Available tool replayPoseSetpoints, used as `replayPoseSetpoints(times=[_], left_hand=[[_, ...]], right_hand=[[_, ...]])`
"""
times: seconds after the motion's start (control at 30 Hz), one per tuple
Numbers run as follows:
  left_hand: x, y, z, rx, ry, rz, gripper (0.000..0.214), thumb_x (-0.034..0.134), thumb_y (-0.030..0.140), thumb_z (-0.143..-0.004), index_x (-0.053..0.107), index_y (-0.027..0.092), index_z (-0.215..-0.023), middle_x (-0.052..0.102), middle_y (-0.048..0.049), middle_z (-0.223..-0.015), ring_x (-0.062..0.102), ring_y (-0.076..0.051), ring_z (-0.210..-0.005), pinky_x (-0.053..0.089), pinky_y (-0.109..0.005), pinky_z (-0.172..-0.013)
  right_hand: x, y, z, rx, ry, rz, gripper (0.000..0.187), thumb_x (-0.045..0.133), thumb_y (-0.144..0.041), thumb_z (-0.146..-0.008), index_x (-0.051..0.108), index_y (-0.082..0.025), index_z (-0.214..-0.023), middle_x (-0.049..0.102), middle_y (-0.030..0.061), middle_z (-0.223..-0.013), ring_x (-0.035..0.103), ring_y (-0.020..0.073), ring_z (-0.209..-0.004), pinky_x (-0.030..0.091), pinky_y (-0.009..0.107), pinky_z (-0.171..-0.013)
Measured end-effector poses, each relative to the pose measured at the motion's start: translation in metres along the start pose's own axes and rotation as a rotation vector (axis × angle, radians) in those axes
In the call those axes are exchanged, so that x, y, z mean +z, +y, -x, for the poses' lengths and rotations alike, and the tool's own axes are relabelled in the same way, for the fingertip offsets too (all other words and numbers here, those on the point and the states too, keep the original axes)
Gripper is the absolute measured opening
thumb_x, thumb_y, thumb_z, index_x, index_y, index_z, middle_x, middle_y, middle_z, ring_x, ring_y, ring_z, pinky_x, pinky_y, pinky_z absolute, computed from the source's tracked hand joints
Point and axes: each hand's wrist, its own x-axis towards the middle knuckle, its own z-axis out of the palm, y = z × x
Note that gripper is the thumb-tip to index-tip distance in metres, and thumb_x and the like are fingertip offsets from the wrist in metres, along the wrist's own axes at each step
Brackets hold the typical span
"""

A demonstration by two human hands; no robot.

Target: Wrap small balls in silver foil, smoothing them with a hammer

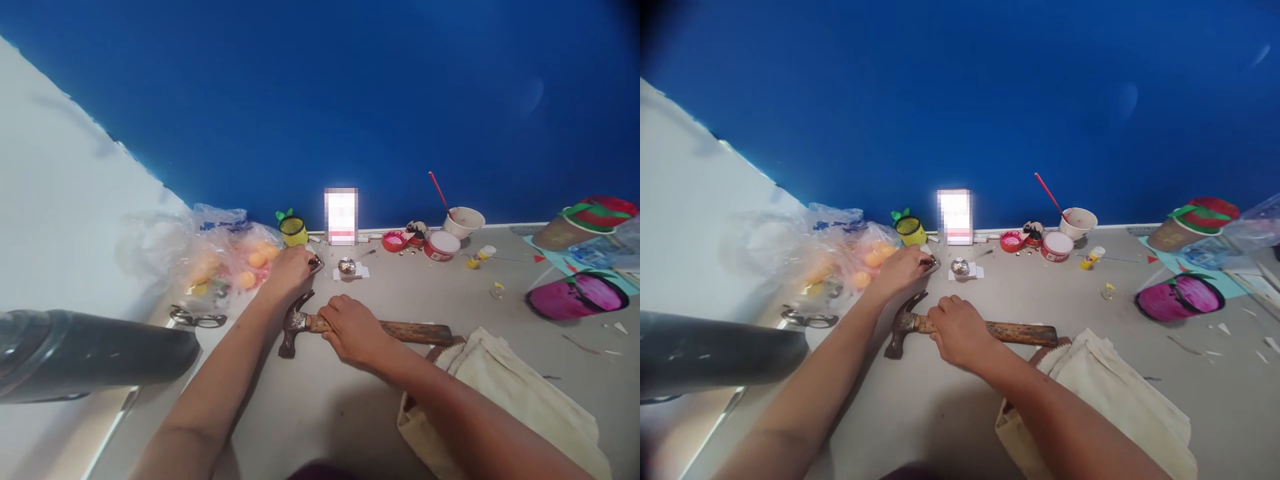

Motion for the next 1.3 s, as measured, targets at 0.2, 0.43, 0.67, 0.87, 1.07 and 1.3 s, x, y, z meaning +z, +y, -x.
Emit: replayPoseSetpoints(times=[0.2,0.43,0.67,0.87,1.07,1.3], left_hand=[[0.006,0.002,-0.002,-0.028,0.018,-0.052,0.026,0.052,0.017,-0.088,0.075,0.019,-0.075,0.068,-0.0121,-0.088,0.063,-0.027,-0.086,0.038,-0.034,-0.067],[0.009,0.002,-0.004,-0.031,0.036,-0.033,0.025,0.051,0.017,-0.089,0.075,0.019,-0.08,0.069,-0.0115,-0.089,0.063,-0.026,-0.086,0.036,-0.033,-0.064],[0.013,0.001,-0.006,-0.034,0.047,0.025,0.027,0.052,0.022,-0.09,0.079,0.024,-0.093,0.072,-0.0092,-0.097,0.064,-0.025,-0.093,0.039,-0.031,-0.068],[0.012,0.003,-0.004,-0.029,0.038,-0.006,0.028,0.05,0.016,-0.09,0.077,0.021,-0.084,0.071,-0.0118,-0.092,0.064,-0.026,-0.091,0.04,-0.032,-0.069],[0.015,0.003,-0.003,-0.036,0.056,-0.029,0.024,0.051,0.015,-0.089,0.074,0.02,-0.083,0.071,-0.0114,-0.093,0.065,-0.027,-0.089,0.039,-0.033,-0.069],[0.013,0.003,0.001,-0.042,0.062,-0.021,0.022,0.049,0.016,-0.091,0.071,0.02,-0.086,0.073,-0.0115,-0.096,0.065,-0.027,-0.091,0.039,-0.033,-0.069]], right_hand=[[-0.001,0.001,0.001,0.004,-0.024,-0.01,0.02,0.062,-0.028,-0.094,0.063,-0.018,-0.111,0.062,0.01,-0.108,0.053,0.026,-0.1,0.039,0.036,-0.081],[0.001,0.002,-0.001,0.001,-0.006,-0.013,0.021,0.064,-0.031,-0.093,0.062,-0.018,-0.109,0.062,0.0091,-0.108,0.053,0.0257,-0.1,0.04,0.036,-0.081],[0.0,0.001,-0.001,0.0,-0.002,-0.009,0.021,0.063,-0.03,-0.093,0.063,-0.018,-0.111,0.062,0.0092,-0.108,0.054,0.0258,-0.1,0.04,0.037,-0.083],[-0.004,-0.002,0.0,0.024,-0.042,-0.018,0.022,0.062,-0.029,-0.094,0.063,-0.017,-0.113,0.063,0.0105,-0.112,0.053,0.0261,-0.102,0.04,0.037,-0.084],[-0.001,-0.001,0.0,0.029,-0.031,-0.035,0.024,0.063,-0.027,-0.092,0.063,-0.018,-0.114,0.062,0.01,-0.112,0.053,0.0261,-0.103,0.04,0.037,-0.086],[0.0,0.0,0.001,0.026,-0.026,-0.042,0.022,0.063,-0.028,-0.093,0.063,-0.018,-0.113,0.062,0.0095,-0.112,0.054,0.0251,-0.103,0.039,0.036,-0.086]])
